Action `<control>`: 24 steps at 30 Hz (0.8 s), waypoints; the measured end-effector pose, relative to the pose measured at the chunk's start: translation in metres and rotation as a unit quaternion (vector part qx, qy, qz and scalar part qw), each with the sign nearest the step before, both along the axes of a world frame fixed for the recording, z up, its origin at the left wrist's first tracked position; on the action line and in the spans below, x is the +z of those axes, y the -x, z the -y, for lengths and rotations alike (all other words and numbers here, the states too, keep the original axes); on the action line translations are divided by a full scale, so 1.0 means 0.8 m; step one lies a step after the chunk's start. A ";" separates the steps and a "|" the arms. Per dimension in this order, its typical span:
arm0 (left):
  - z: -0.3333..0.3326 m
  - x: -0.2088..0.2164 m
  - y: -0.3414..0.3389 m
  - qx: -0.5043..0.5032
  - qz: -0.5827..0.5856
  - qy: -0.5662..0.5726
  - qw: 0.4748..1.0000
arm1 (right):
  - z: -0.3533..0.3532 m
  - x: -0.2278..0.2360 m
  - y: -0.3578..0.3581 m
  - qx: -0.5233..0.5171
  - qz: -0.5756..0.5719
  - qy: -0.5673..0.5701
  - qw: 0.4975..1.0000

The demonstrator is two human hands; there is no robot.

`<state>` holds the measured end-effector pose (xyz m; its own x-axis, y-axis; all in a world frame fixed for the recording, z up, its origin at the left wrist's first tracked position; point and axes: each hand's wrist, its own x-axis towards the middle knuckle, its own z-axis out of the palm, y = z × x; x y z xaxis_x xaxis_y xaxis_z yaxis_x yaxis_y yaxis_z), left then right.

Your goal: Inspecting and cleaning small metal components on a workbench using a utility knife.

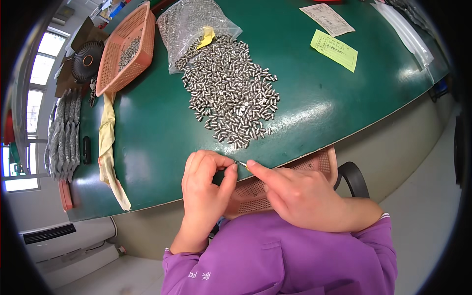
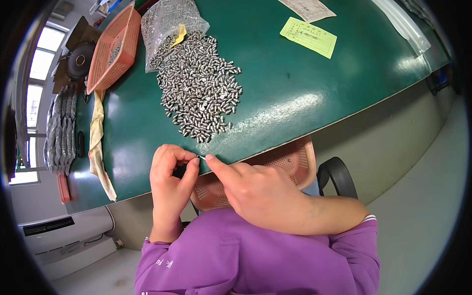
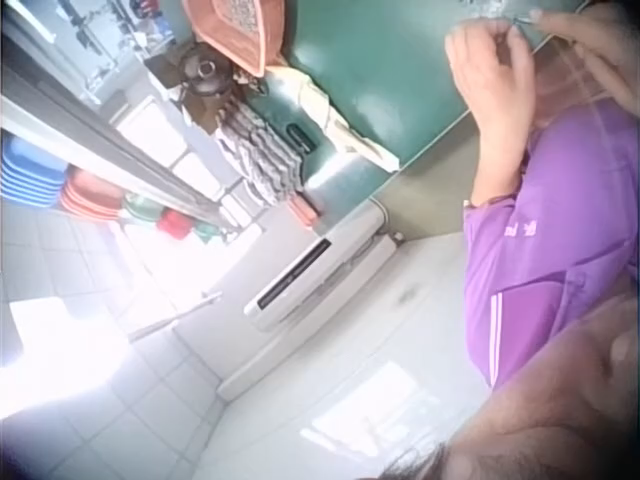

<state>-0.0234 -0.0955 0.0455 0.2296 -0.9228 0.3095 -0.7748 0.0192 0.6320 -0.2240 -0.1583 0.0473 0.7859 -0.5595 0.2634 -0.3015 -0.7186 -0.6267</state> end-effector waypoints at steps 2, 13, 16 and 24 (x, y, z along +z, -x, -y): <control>0.000 0.000 0.000 0.000 -0.003 0.000 1.000 | 0.000 0.000 0.000 0.003 -0.002 -0.003 1.000; 0.001 -0.001 -0.003 -0.015 -0.003 0.008 1.000 | 0.012 0.017 -0.004 0.043 -0.043 -0.024 0.998; -0.001 0.000 -0.005 -0.016 0.003 0.010 1.000 | 0.010 0.022 -0.006 0.044 -0.074 -0.003 0.996; -0.001 0.012 -0.012 -0.042 -0.056 -0.035 0.997 | 0.004 0.000 0.002 -0.035 0.037 -0.063 0.997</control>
